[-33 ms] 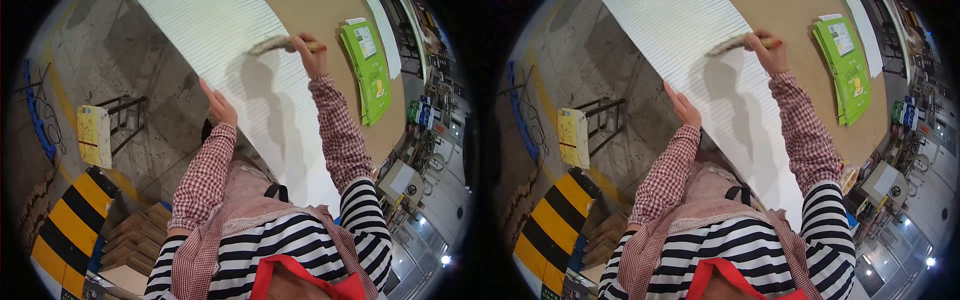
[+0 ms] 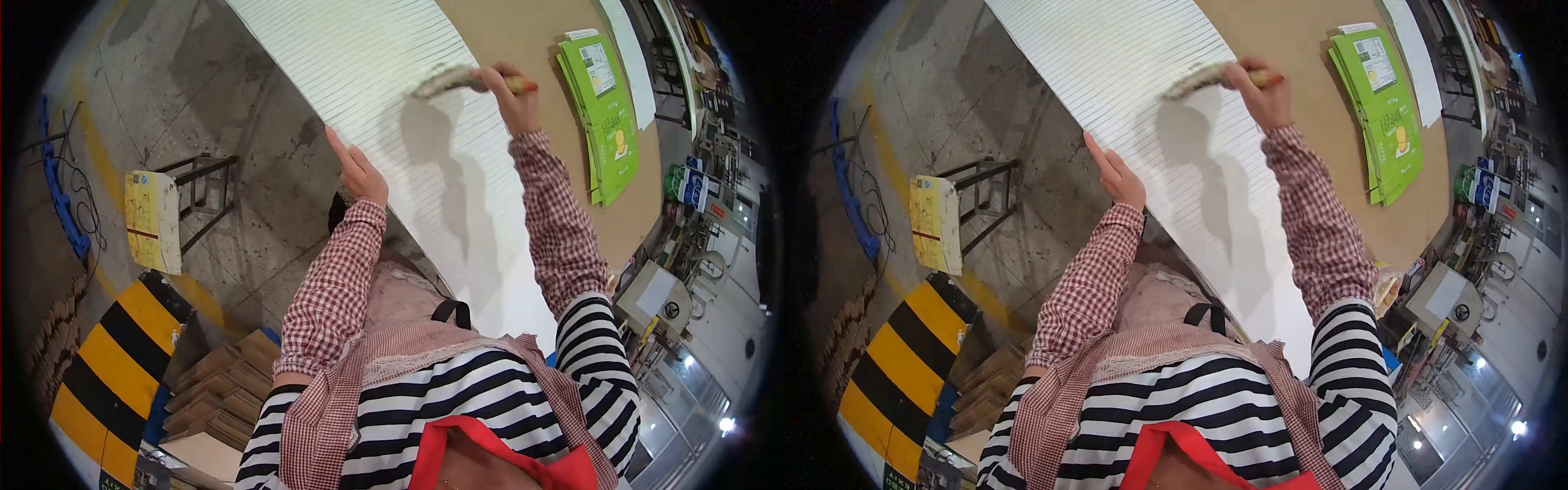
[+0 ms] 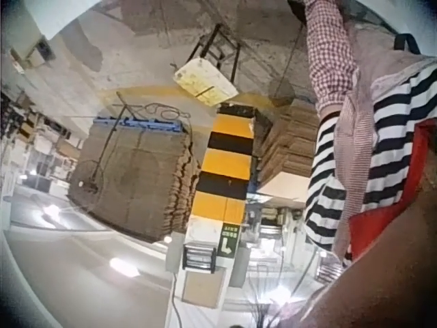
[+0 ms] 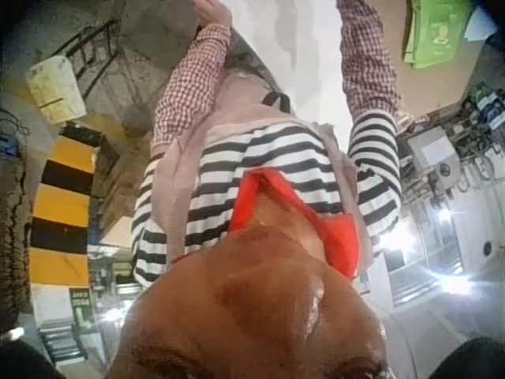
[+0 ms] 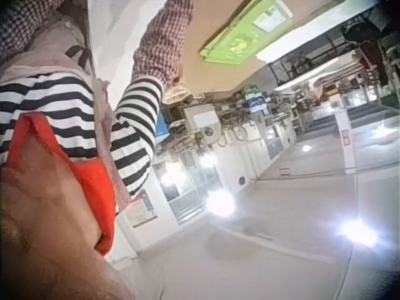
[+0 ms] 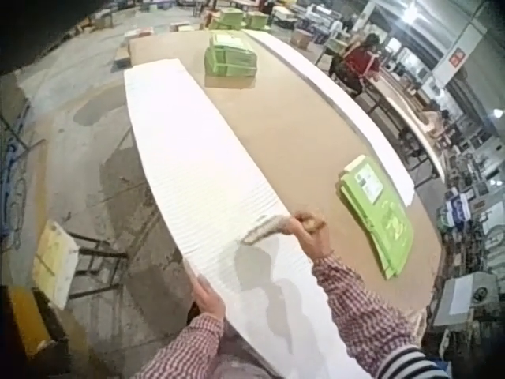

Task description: Applying adhesive to edges of paper strips using a brush on a workshop table.

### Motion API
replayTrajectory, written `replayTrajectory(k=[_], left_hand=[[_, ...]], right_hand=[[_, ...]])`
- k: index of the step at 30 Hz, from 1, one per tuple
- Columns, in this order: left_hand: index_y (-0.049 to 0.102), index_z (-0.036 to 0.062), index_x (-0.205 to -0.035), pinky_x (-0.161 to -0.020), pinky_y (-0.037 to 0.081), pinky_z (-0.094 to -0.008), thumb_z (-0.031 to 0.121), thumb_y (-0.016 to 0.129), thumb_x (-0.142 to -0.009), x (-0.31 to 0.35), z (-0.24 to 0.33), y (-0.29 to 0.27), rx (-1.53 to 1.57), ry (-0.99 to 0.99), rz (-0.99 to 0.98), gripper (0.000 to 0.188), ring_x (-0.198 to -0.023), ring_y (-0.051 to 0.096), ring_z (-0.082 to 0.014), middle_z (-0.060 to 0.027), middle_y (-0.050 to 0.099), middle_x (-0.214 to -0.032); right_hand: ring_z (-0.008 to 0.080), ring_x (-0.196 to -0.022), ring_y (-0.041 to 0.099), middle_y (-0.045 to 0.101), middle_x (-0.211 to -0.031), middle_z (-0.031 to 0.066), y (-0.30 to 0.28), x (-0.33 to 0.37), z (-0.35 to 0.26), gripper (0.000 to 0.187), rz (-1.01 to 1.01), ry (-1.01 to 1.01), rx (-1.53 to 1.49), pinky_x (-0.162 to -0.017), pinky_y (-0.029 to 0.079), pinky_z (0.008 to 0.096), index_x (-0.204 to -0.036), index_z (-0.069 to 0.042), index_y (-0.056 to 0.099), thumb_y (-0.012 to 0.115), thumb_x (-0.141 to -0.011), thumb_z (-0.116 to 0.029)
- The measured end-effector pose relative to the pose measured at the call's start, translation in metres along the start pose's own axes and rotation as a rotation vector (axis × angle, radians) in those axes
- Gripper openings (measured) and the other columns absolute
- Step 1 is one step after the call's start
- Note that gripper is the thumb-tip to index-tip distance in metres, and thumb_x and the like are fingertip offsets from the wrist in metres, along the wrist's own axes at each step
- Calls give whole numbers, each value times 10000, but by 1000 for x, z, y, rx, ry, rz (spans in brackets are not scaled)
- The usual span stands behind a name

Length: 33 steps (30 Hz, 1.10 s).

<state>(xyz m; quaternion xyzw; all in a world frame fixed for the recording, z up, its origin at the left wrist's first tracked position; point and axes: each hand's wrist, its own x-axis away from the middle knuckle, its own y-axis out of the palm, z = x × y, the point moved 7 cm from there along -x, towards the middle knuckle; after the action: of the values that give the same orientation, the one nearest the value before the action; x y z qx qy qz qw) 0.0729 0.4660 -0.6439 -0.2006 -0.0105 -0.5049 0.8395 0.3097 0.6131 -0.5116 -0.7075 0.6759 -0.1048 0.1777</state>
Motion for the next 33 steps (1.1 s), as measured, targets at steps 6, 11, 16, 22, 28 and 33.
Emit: replayTrajectory(k=[6,11,16,22,28,33], left_hand=[[72,137,-1515,-598,433,-376,198,264,-1026,-5,6,-11,-118,375,234,529,-621,535,-218,-230,559,-1238],[67,137,-1516,-615,434,-362,197,258,-1026,0,4,2,32,-12,-23,529,-636,536,-216,-178,625,-980],[67,132,-1515,-592,422,-346,203,259,-1027,-1,-1,-2,39,42,39,530,-602,502,-195,-142,626,-870],[81,116,-1513,-614,441,-353,222,249,-1028,-3,-2,-8,7,65,40,524,-647,556,-223,-179,644,-990],[75,115,-1514,-576,424,-365,232,251,-1030,-3,-4,1,-41,5,-4,529,-594,514,-219,-140,642,-859],[86,172,-1514,-620,471,-373,284,215,-1034,-2,4,-3,31,12,15,510,-724,611,-243,-169,655,-910]], right_hand=[[40,-624,523,596,-659,-13,-16,41,-8,195,-26,50,-48,-552,420,202,-748,22,640,667,-848,-144],[40,-628,529,596,-653,-14,4,-15,-26,195,29,-82,-39,-558,430,200,-762,23,649,681,-839,-153],[61,-652,565,618,-673,10,-7,27,3,224,17,128,59,-581,459,211,-772,24,648,711,-812,-188],[61,-736,574,662,-785,31,-28,77,-15,126,-41,101,-112,-670,464,203,-802,10,669,655,-850,-105],[48,-710,555,639,-748,-15,-8,21,-15,168,49,50,-131,-623,443,191,-782,9,664,672,-841,-148],[61,-705,568,622,-739,-10,-41,89,26,181,51,241,-50,-631,466,208,-782,11,648,687,-831,-159]])
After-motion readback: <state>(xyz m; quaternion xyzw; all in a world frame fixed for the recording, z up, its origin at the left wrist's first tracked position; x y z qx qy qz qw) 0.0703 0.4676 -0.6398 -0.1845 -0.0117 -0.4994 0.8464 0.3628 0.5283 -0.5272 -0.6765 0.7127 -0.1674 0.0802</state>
